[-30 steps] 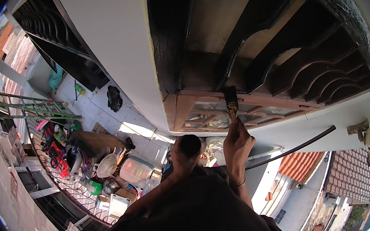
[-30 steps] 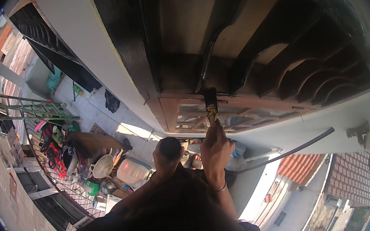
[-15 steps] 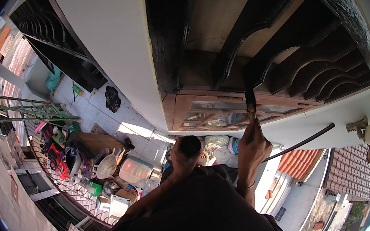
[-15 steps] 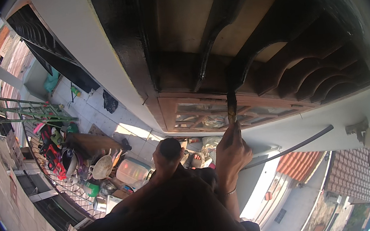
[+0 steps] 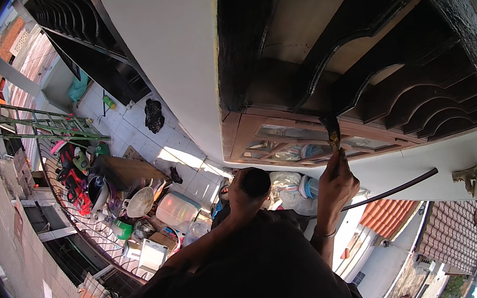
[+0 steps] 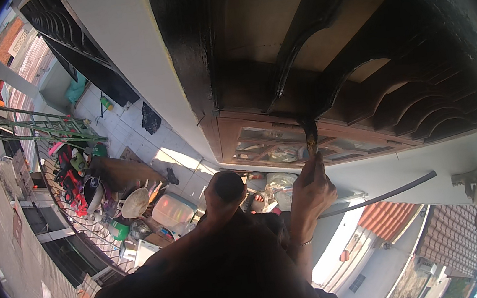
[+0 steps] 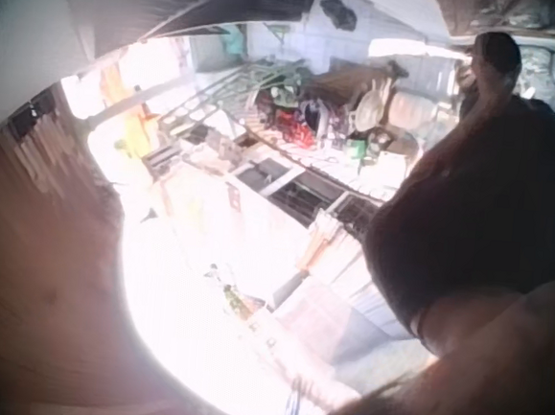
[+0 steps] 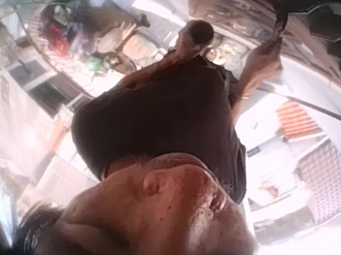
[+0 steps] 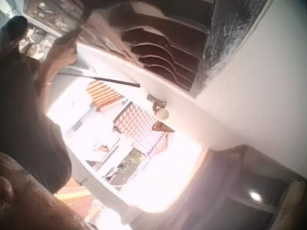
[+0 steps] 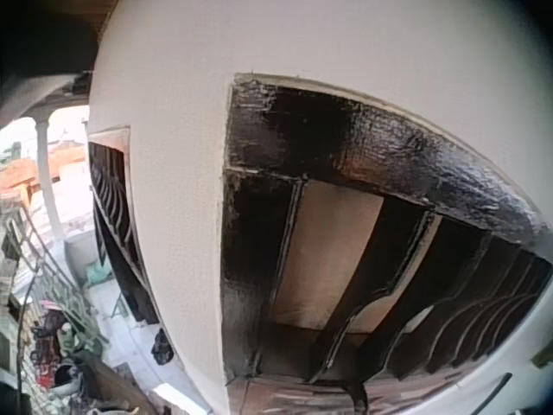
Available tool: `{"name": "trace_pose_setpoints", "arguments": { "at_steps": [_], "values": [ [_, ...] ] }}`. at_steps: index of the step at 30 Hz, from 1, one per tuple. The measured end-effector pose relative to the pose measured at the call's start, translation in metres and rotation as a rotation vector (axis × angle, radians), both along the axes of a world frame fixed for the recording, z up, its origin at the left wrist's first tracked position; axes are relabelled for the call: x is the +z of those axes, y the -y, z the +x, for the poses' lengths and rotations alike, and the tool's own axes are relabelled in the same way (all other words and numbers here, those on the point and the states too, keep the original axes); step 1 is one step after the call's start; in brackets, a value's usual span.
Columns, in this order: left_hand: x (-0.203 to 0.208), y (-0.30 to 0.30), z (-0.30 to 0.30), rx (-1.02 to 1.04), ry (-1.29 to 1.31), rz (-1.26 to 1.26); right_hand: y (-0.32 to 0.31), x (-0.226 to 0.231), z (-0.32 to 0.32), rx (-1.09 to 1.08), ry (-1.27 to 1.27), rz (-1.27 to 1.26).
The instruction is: The person paints a wooden window frame black using a paintbrush and a small paint can. They repeatedly dip the brush into the can and apply paint to the frame's edges and panels while standing on a balcony.
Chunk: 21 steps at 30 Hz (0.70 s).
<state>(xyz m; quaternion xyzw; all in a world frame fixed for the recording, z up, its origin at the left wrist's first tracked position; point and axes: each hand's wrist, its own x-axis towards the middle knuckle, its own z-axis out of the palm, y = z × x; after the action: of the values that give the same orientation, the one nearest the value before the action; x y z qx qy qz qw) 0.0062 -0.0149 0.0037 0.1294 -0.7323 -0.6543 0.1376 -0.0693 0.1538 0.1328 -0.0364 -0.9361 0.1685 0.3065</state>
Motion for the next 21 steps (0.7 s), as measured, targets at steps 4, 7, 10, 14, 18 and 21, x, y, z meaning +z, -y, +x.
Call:
{"name": "trace_pose_setpoints", "arguments": {
  "at_steps": [4, 7, 10, 14, 18, 21],
  "values": [
    [0.013, 0.008, -0.004, -0.013, -0.239, -0.212, 0.028, -0.006, 0.015, 0.128, 0.072, -0.016],
    [0.037, 0.016, -0.009, 0.105, -0.300, -0.434, 0.041, -0.002, 0.022, 0.228, 0.142, -0.097],
    [0.027, 0.021, -0.011, 0.187, -0.163, -0.293, 0.031, 0.011, 0.029, 0.144, 0.247, -0.182],
    [0.005, 0.034, -0.011, 0.232, -0.110, -0.192, 0.035, 0.023, 0.034, 0.235, 0.172, -0.283],
    [0.000, 0.041, -0.013, 0.238, -0.130, -0.224, 0.062, 0.014, 0.021, 0.481, 0.081, -0.218],
    [0.001, 0.043, -0.012, 0.251, -0.130, -0.243, 0.079, 0.002, 0.006, 0.510, -0.021, -0.198]
  ]
}}
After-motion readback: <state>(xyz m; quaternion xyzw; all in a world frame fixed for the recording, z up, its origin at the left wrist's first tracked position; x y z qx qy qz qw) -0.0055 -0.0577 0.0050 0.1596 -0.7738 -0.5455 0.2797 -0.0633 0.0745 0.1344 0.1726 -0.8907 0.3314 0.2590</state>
